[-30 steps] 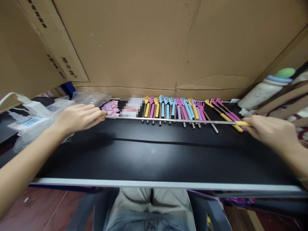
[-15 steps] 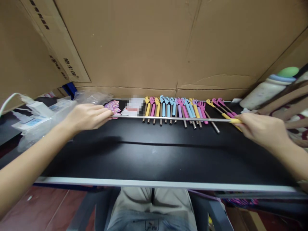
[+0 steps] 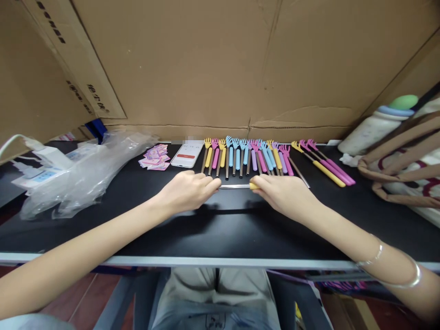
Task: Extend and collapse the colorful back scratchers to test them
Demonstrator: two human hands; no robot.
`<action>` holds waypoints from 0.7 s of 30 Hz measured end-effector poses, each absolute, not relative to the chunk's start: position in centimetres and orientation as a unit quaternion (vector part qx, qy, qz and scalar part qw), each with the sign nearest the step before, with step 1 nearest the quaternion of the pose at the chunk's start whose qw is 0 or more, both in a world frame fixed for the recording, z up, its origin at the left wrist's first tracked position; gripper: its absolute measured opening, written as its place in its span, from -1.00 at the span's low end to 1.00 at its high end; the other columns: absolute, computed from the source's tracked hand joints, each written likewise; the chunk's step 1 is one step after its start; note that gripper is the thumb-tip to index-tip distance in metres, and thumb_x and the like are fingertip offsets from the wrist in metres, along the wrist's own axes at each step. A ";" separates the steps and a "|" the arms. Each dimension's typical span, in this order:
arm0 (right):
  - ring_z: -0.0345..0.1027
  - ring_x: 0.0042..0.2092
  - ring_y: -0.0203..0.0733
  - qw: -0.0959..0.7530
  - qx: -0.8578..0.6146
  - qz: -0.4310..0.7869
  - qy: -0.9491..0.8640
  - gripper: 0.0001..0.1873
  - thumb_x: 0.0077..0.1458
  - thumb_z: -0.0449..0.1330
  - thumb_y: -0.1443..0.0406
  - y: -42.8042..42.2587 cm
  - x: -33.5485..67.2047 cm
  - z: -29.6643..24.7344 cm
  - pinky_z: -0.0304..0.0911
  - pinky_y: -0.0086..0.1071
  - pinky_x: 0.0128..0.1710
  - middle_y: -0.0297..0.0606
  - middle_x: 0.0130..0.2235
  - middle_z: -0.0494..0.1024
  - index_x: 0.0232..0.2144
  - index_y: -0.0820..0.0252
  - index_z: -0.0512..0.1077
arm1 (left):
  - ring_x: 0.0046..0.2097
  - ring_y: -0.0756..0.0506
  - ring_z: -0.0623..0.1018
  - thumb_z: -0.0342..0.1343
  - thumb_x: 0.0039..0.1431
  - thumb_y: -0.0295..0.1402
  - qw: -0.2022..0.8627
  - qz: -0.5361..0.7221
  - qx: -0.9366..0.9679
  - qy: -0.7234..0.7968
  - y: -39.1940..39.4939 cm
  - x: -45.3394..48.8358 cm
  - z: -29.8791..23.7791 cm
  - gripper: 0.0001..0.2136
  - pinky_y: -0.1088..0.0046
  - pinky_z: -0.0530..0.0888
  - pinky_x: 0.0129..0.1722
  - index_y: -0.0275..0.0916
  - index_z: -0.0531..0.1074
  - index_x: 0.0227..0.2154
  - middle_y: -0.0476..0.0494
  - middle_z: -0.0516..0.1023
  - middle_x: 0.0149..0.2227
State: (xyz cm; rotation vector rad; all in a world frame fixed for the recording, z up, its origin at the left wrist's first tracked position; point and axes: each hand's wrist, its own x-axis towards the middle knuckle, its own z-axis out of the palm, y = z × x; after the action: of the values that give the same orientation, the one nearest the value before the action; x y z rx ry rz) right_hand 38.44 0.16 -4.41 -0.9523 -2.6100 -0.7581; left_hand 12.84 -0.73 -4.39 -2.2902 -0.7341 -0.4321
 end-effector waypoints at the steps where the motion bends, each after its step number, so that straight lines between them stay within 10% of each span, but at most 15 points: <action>1: 0.30 -0.50 -0.36 0.130 -0.315 -0.261 -0.903 -0.78 0.28 -0.03 0.29 -0.1 38.1 -4.4 -0.20 -0.41 -0.54 -0.35 -0.47 0.50 -0.35 0.20 0.36 | -0.58 0.01 0.38 -0.07 0.28 -0.43 0.343 -0.171 -0.883 -0.271 -0.8 13.2 -4.4 -0.81 0.45 0.12 -0.55 -0.23 0.28 -0.47 0.04 0.36 -0.61; 21: 0.08 -0.54 -0.34 0.194 -0.237 -0.384 -0.871 -0.66 0.29 -0.02 0.27 -0.2 37.6 -4.1 -0.14 -0.39 -0.41 -0.40 -0.61 0.33 -0.51 0.19 0.36 | -0.49 0.01 0.37 -0.03 0.31 -0.32 0.392 -0.206 -0.862 -0.249 -0.9 13.2 -3.7 -0.77 0.45 0.15 -0.48 -0.21 0.29 -0.49 0.05 0.33 -0.61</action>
State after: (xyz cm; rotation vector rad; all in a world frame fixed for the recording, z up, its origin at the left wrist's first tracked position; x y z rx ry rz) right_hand 37.55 -0.16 -4.13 -0.6644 -2.4435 -1.0768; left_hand 13.22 -0.92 -3.72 -2.1881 -0.6317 -0.5230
